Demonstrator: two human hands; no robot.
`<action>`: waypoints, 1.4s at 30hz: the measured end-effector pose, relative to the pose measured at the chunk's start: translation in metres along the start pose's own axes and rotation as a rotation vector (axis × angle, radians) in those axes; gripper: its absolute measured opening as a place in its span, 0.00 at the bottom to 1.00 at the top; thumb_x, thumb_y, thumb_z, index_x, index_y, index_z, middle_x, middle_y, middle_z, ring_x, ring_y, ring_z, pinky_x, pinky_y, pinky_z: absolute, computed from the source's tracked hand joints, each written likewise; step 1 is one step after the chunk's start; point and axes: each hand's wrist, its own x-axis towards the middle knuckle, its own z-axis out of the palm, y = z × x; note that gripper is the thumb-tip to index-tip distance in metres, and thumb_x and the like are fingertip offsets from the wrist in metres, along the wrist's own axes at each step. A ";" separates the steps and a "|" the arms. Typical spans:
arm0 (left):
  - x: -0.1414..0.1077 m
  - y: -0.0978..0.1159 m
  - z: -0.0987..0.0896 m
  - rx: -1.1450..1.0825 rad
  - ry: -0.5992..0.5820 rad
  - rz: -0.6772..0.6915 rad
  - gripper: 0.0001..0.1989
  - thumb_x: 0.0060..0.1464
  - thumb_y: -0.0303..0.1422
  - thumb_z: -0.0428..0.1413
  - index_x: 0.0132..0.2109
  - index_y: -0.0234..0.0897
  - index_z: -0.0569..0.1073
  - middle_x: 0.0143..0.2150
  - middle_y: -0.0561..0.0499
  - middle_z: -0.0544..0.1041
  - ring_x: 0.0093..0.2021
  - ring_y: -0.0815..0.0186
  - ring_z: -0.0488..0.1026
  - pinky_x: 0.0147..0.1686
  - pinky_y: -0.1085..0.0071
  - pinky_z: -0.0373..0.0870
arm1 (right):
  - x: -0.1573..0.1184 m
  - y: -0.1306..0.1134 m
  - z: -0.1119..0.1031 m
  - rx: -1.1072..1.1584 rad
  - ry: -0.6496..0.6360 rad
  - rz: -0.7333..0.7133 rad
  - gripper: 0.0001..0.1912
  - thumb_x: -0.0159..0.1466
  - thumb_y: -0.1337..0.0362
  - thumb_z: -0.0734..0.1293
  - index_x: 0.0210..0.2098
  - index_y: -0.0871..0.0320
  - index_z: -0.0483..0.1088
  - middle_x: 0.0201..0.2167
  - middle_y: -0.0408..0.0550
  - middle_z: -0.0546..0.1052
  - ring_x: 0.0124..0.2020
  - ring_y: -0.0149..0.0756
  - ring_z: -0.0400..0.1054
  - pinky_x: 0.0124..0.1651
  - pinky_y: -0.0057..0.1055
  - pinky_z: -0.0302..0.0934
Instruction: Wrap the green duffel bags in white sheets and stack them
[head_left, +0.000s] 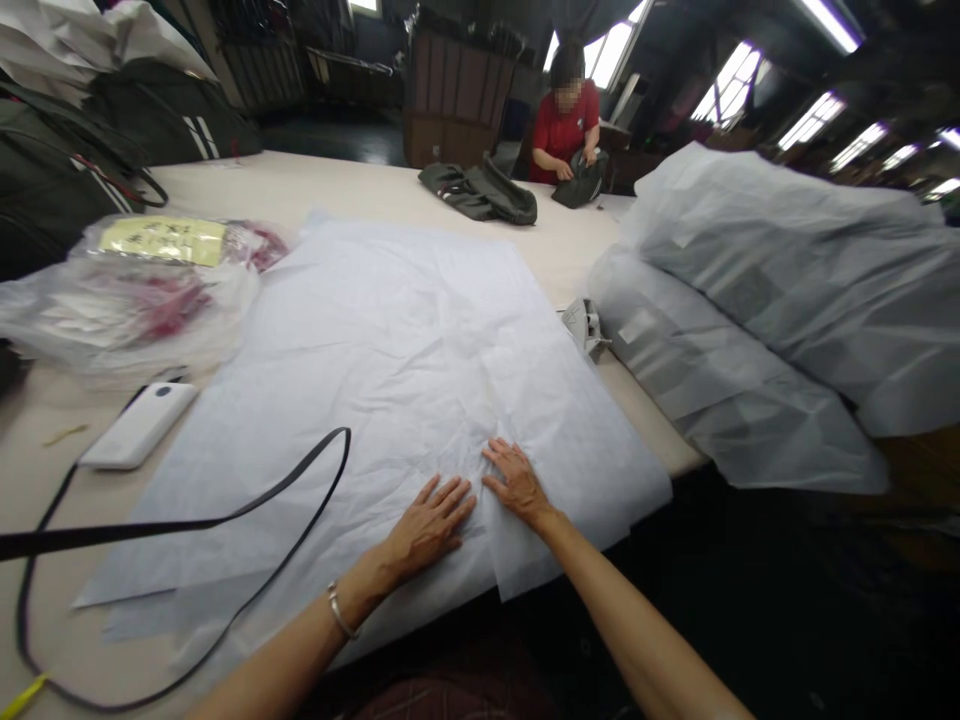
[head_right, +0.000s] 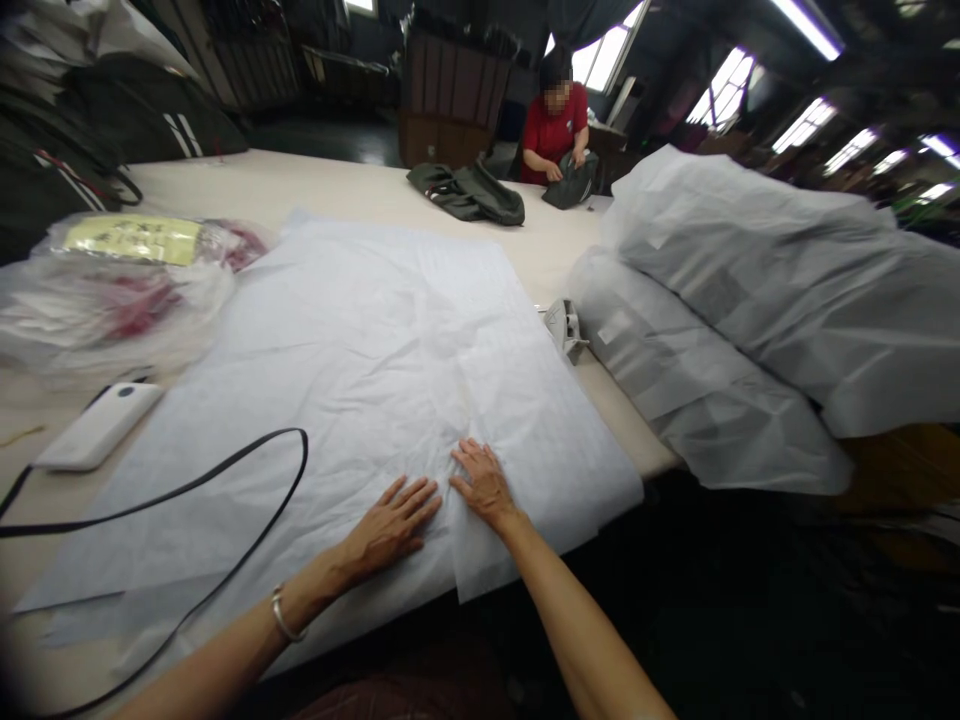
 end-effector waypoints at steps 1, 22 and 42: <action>0.000 0.000 0.000 -0.002 0.001 -0.002 0.31 0.62 0.37 0.55 0.68 0.42 0.55 0.71 0.44 0.56 0.71 0.55 0.51 0.68 0.50 0.45 | 0.002 -0.001 0.001 -0.012 -0.001 0.007 0.24 0.65 0.63 0.63 0.60 0.56 0.65 0.64 0.54 0.66 0.68 0.46 0.55 0.69 0.53 0.48; 0.023 0.052 0.006 -0.046 0.195 0.176 0.11 0.66 0.33 0.49 0.53 0.41 0.69 0.51 0.47 0.73 0.48 0.61 0.69 0.49 0.63 0.62 | 0.009 0.003 0.013 -0.164 0.035 -0.111 0.28 0.67 0.64 0.59 0.66 0.57 0.57 0.68 0.54 0.61 0.70 0.44 0.49 0.69 0.53 0.47; 0.017 0.064 0.007 0.074 0.172 0.105 0.17 0.68 0.32 0.46 0.61 0.44 0.64 0.63 0.54 0.69 0.59 0.61 0.65 0.58 0.64 0.55 | -0.039 0.073 -0.039 -0.224 0.018 -0.242 0.30 0.68 0.59 0.61 0.68 0.53 0.52 0.69 0.50 0.58 0.70 0.49 0.50 0.69 0.55 0.47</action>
